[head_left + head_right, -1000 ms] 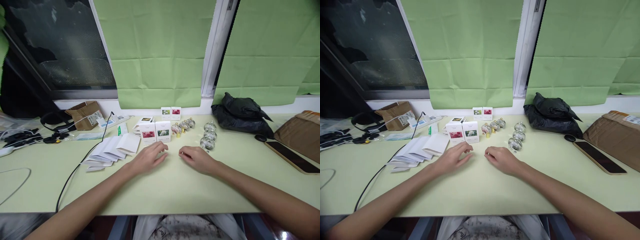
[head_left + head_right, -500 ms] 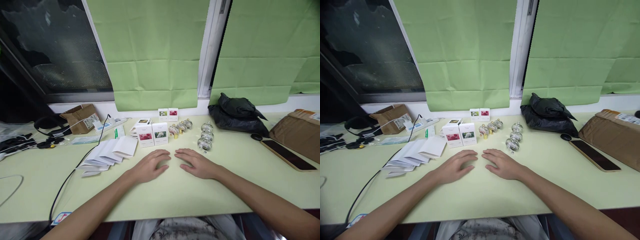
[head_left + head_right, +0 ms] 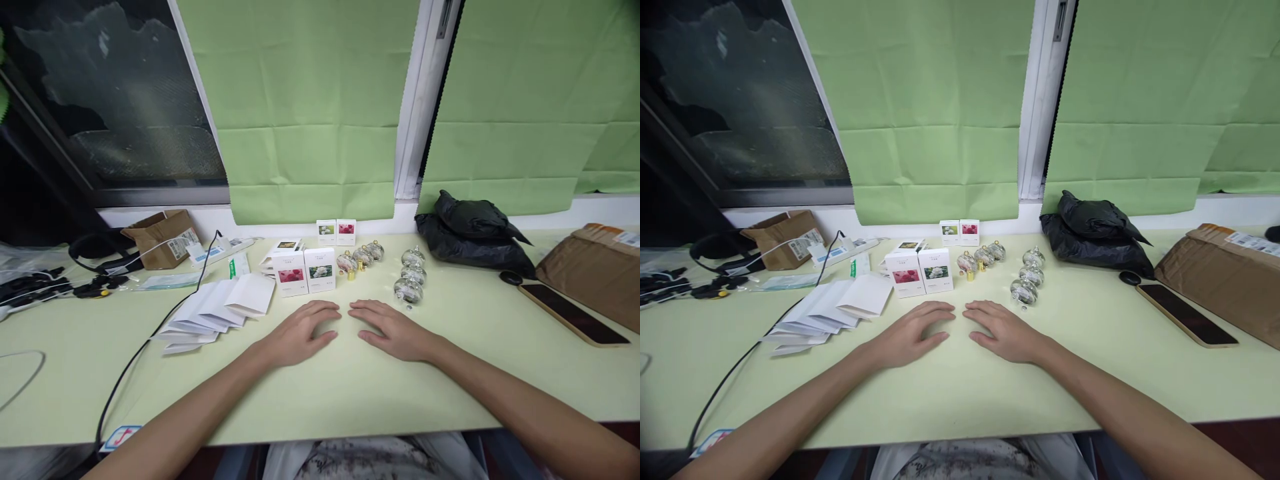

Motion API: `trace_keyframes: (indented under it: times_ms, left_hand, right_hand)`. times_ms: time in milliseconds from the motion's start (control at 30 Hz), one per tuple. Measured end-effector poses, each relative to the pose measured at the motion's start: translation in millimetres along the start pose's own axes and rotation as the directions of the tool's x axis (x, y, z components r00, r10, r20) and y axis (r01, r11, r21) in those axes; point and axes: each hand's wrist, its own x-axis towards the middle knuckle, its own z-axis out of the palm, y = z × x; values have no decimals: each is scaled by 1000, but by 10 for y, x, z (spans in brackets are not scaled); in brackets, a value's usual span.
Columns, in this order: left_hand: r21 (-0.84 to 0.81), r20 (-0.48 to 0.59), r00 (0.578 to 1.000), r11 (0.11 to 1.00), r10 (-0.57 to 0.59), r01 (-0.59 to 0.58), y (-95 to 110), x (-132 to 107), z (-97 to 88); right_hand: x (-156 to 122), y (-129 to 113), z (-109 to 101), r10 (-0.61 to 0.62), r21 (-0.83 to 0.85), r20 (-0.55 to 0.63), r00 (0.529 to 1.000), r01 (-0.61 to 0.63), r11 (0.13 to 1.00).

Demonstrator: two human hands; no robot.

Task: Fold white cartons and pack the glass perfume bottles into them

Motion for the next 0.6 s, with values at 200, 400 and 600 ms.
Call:
trace_keyframes:
  times_ms: [200,400,600]
  left_hand:
    - [-15,-11,1000,1000,-17,17,-12,14,-2]
    - [-81,-66,997,996,-47,42,-21,22,-10]
    - [-92,-63,997,995,-39,33,-44,24,-14]
  right_hand:
    - [-4,9,15,0,25,-11,1000,0,1000]
    - [116,-31,4,124,104,-181,976,-107,989]
    - [829,87,-173,406,94,-452,794,-410,907]
